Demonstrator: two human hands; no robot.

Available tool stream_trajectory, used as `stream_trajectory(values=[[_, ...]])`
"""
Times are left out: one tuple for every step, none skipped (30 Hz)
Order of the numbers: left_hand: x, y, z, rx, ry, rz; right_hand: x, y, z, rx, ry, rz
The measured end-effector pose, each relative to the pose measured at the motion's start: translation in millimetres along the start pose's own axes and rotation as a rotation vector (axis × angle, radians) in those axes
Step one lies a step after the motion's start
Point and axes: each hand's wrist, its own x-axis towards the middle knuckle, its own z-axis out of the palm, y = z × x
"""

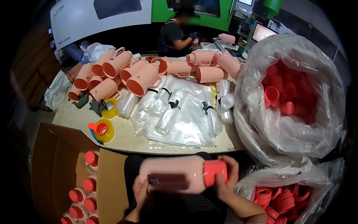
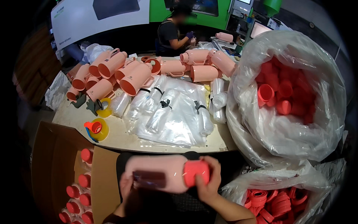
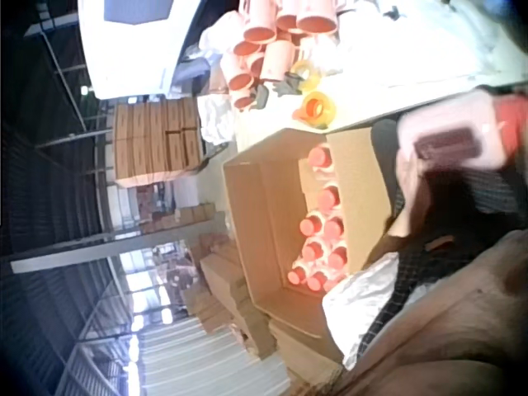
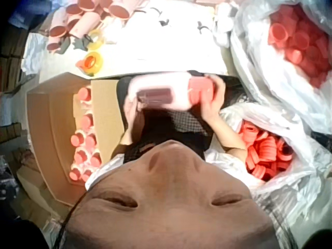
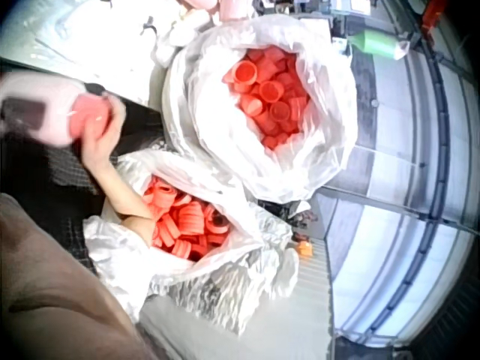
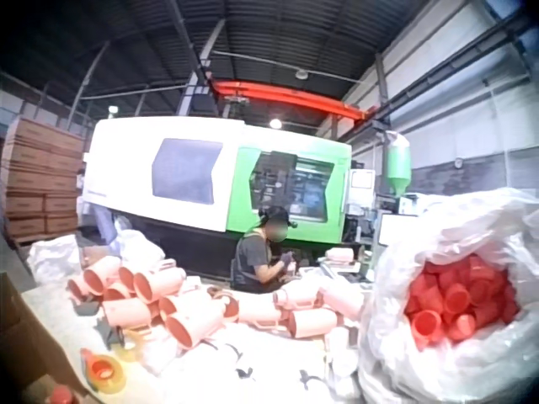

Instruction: The person assembles pink plastic containers by inserting red lids into the openings. They then place the assembled units into clear plastic bags and arrange them into a cardboard box. The process is repeated continuously with multiple units.

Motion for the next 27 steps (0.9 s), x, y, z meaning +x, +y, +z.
stream_trajectory(values=[[8, -1, -6, 0.254, -0.130, 0.366, -7, 22, 0, 0.281, 0.007, 0.356], [17, -1, -16, 0.494, -0.267, 0.726, -15, 38, -4, 0.564, 0.022, 0.712], [32, 34, 9, 0.686, -0.635, 0.989, -21, 39, -12, 0.617, -0.008, 1.048], [34, 36, 14, 0.715, -0.476, 0.943, -31, 36, -15, 0.706, -0.041, 1.386], [40, 34, 22, 0.722, -0.360, 0.879, -64, 45, -9, 0.858, -0.064, 1.192], [50, 42, 38, 0.639, -0.248, 0.651, -93, 65, 2, 0.535, -0.130, 0.859], [62, 52, 33, 0.351, -0.341, 0.409, -102, 52, 17, 0.652, -0.154, 0.849], [66, 53, 45, 0.401, -0.419, 0.519, -133, 62, 29, 0.774, -0.143, 0.864], [69, 54, 60, 0.440, -0.502, 0.635, -164, 54, 25, 0.860, -0.026, 0.976], [69, 60, 71, 0.500, -0.567, 0.765, -110, 20, 26, 1.102, -0.022, 1.761], [68, 50, 82, 0.557, -0.642, 0.730, -113, 22, 1, 0.890, -0.105, 1.457], [67, 40, 91, 0.626, -0.711, 0.704, -124, 24, -22, 0.671, -0.193, 1.164], [64, 38, 109, 0.638, -0.770, 0.558, -128, 20, -32, 0.466, -0.282, 0.890], [78, 29, 113, 0.519, -1.056, 0.494, -128, 19, -44, 0.255, -0.375, 0.615], [82, 25, 108, 0.639, -1.202, 0.471, -107, 18, -68, -0.087, -0.325, 0.746], [85, 22, 102, 0.750, -1.338, 0.438, -102, 31, -97, -0.082, -0.065, 0.653], [76, 19, 99, 0.832, -1.171, 0.364, -100, 55, -126, -0.278, 0.115, 0.714], [63, 16, 95, 0.913, -0.960, 0.303, -62, 38, -143, -0.262, 0.363, 0.889], [57, 16, 90, 0.990, -0.911, 0.343, -62, 72, -212, -0.819, 0.204, 0.639], [60, 16, 81, 1.090, -0.858, 0.390, -72, 102, -260, -1.056, 0.123, 0.545], [60, 0, 63, 0.951, -0.637, 0.022, -61, 108, -272, -1.219, -0.085, 0.869], [59, -12, 62, 0.837, -0.624, -0.078, -118, 157, -336, -1.114, -0.176, 0.547], [49, -14, 51, 0.764, -0.524, -0.164, -127, 169, -334, -1.146, -0.331, 0.128], [37, -14, 50, 0.831, -0.628, -0.053, -161, 174, -346, -1.239, -0.463, 0.188], [27, -16, 43, 0.871, -0.529, -0.014, -174, 180, -356, -1.299, -0.530, 0.225], [22, -22, 31, 0.894, -0.473, 0.013, -174, 187, -357, -1.342, -0.543, 0.266], [22, -23, 10, 0.842, -0.439, -0.055, -172, 183, -364, -1.394, -0.519, 0.303]])
